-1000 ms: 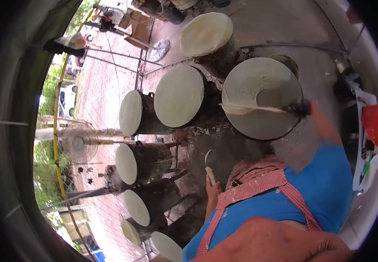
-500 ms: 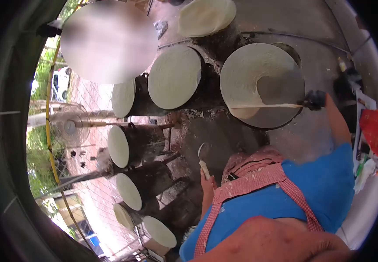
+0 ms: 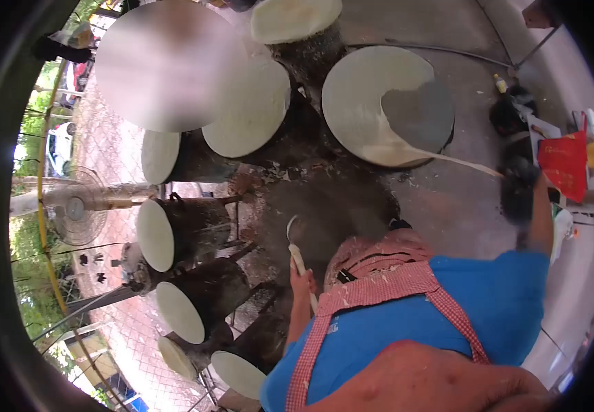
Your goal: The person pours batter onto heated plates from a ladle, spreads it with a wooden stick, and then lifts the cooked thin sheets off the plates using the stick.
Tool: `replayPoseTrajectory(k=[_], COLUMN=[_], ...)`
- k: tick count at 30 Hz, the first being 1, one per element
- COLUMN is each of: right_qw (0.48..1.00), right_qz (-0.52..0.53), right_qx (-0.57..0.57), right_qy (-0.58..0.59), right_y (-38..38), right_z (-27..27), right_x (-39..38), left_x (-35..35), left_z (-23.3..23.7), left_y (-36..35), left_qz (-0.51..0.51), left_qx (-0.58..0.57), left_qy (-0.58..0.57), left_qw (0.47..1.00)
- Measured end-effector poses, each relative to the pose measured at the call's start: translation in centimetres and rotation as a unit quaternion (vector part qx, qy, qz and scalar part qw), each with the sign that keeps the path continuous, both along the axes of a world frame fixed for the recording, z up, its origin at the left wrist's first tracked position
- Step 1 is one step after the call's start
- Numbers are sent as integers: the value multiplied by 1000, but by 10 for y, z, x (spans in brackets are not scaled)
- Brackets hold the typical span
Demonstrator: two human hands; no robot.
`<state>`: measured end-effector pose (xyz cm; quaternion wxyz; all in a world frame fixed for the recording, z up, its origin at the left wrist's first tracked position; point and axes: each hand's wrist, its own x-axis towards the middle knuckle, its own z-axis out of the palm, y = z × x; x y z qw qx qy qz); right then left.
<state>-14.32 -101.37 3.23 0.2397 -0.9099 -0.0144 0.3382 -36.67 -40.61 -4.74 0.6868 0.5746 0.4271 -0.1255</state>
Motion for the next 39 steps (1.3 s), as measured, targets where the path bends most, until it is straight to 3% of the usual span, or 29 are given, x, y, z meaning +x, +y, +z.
replayPoseTrajectory(k=[2,4,7,9,11,14,16,17,19,20,21,22,23,25,26,28,30,32,33,35,36,37,39], right_qw=[995,979,927,857,925,933,940,936,850,862,870,870,867,935,937,928,921,834,835,936,935,885,879], right_qz=[-93,-176,-204,-155,-199,-228,-293,-303,-393,-352,-310,-244,-235,-188,-236,-284,-295,-185,-189,-97,-105,-128,-227], right_qx=[-11,23,84,26,-89,-71,-64,-63,60,39,18,4,6,-142,-69,5,5,-129,-129,-66,-60,-52,-32], right_qy=[-38,-103,-302,-491,-313,-268,-160,-169,-346,-364,-383,-428,-440,-266,-248,-242,-254,-503,-500,-333,-333,-445,-419], right_y=[8,55,164,254,330,296,255,261,262,270,278,301,289,277,260,209,186,188,198,239,221,186,153], right_z=[23,0,-113,-184,-94,-117,-92,-88,-89,-122,-154,-152,-145,-155,-114,-87,-123,-191,-176,-104,-126,-160,-137], right_x=[-89,-148,-173,-145,-129,-139,-152,-149,-145,-124,-104,-88,-85,-95,-101,-101,-62,-27,-46,-93,-91,-85,-65], left_x=[8,12,14,15,13,4,-10,-18,-28,-31,-31,-31,-27,-26,-25,-21,-18,-10,-4,6,6,11,14], left_z=[-10,-19,-11,0,1,30,40,42,30,13,2,21,19,21,22,28,34,32,32,29,28,26,19], left_y=[21,38,58,65,67,71,80,82,82,91,91,77,68,73,73,62,47,29,23,12,11,10,7], left_qz=[-28,-86,-56,-75,-70,-101,-129,-116,-102,-26,50,70,68,55,12,8,11,49,83,82,88,80,51], left_qx=[-14,37,-57,-82,-127,-152,-162,-220,-291,-452,-596,-665,-669,-694,-671,-676,-692,-709,-722,-733,-744,-740,-749], left_qy=[-5,-2,-2,-20,-25,-51,-85,-107,-120,-81,-45,-49,-63,-83,-100,-115,-118,-92,-78,-59,-37,-38,-14], left_qw=[999,996,997,994,989,982,975,963,944,888,800,742,738,713,734,728,712,698,683,672,661,666,660])
